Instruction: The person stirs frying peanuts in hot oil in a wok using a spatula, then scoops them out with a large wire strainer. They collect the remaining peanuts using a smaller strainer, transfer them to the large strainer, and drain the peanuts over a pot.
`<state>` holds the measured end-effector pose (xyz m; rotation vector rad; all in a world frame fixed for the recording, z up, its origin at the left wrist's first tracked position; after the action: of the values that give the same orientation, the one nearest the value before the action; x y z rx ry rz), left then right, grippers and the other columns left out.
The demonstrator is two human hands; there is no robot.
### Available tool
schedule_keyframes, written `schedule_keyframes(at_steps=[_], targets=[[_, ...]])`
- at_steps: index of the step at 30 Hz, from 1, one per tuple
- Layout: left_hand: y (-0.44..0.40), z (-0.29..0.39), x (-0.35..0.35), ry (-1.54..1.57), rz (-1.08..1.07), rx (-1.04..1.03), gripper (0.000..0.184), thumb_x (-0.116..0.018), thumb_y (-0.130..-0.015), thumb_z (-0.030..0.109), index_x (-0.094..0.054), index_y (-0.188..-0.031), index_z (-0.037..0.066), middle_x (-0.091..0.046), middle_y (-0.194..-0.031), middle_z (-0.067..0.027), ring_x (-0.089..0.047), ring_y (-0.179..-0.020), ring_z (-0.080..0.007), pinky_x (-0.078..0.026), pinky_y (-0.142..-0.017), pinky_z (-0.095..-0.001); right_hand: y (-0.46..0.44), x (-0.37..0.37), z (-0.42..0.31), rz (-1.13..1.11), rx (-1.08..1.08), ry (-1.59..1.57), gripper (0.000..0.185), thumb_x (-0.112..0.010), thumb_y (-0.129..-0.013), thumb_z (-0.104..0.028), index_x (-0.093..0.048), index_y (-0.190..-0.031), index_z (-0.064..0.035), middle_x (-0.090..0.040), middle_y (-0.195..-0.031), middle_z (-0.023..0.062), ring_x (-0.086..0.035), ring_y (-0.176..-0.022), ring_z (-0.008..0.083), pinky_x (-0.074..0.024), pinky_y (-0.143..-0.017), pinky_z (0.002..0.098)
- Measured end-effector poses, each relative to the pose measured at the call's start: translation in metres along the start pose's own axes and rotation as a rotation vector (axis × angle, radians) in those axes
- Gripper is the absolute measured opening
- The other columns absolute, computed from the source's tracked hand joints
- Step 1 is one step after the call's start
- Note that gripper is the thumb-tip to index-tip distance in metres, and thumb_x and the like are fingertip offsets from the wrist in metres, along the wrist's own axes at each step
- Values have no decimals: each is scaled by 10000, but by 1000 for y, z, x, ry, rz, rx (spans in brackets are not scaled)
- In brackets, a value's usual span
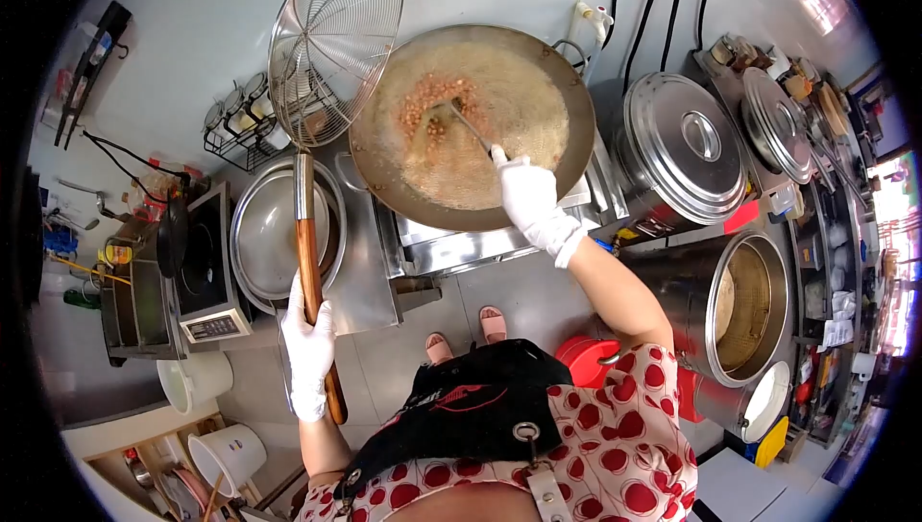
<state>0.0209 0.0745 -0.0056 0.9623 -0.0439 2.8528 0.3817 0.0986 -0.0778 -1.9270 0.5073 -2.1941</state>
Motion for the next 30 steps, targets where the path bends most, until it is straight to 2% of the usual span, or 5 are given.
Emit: schedule_keyframes(at_steps=[9,12,15,19,30], targets=[[1,11,-1,-23,7,-63,569,-566,-851,-9,-415,-1398,23,-605,-917,-142,-544,-748,-181,-465,-747,-281,-18,6,85,-46,-49,115,536,-495,-836,-64,-513,-1327,-279,-575,-728,95,-603,-522,226,-494,-467,349],[0,11,-2,-35,17,-145,566,-564,-854,3,-412,-1398,24,-613,-931,-158,-548,-746,-187,-469,-743,-284,-6,21,122,-266,-228,-244,477,-548,-822,-101,-536,-1297,-149,-661,-784,174,-658,-647,315,-518,-567,350],[2,1,-4,-7,-21,-26,575,-565,-852,-3,-405,-1404,28,-622,-933,-166,-543,-729,-182,-470,-731,-277,29,-7,159,-264,-425,-813,404,-568,-862,-76,-525,-1253,14,-586,-634,101,-590,-526,191,-460,-490,308],[3,2,-3,43,-44,32,581,-564,-853,-10,-400,-1409,33,-624,-912,-169,-527,-702,-171,-466,-710,-268,65,19,125,-686,-888,-1353,319,-556,-909,-70,-550,-1222,-11,-446,-571,-11,-364,-375,69,-235,-322,235],[10,7,-2,26,-22,-79,577,-561,-853,-26,-397,-1405,13,-605,-875,-142,-521,-704,-161,-462,-696,-268,93,12,27,-907,-1100,-1833,164,-533,-950,-165,-566,-1050,-40,-504,-686,30,-344,-413,74,-236,-355,213]])
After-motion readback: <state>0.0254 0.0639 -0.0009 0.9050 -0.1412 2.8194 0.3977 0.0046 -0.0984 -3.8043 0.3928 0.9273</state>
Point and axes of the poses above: each hand's wrist, its own y-axis away from the middle knuckle, its own x-axis out of the back of the hand, z = x × y, the point moved 8 cm from there along -y, towards the middle knuckle
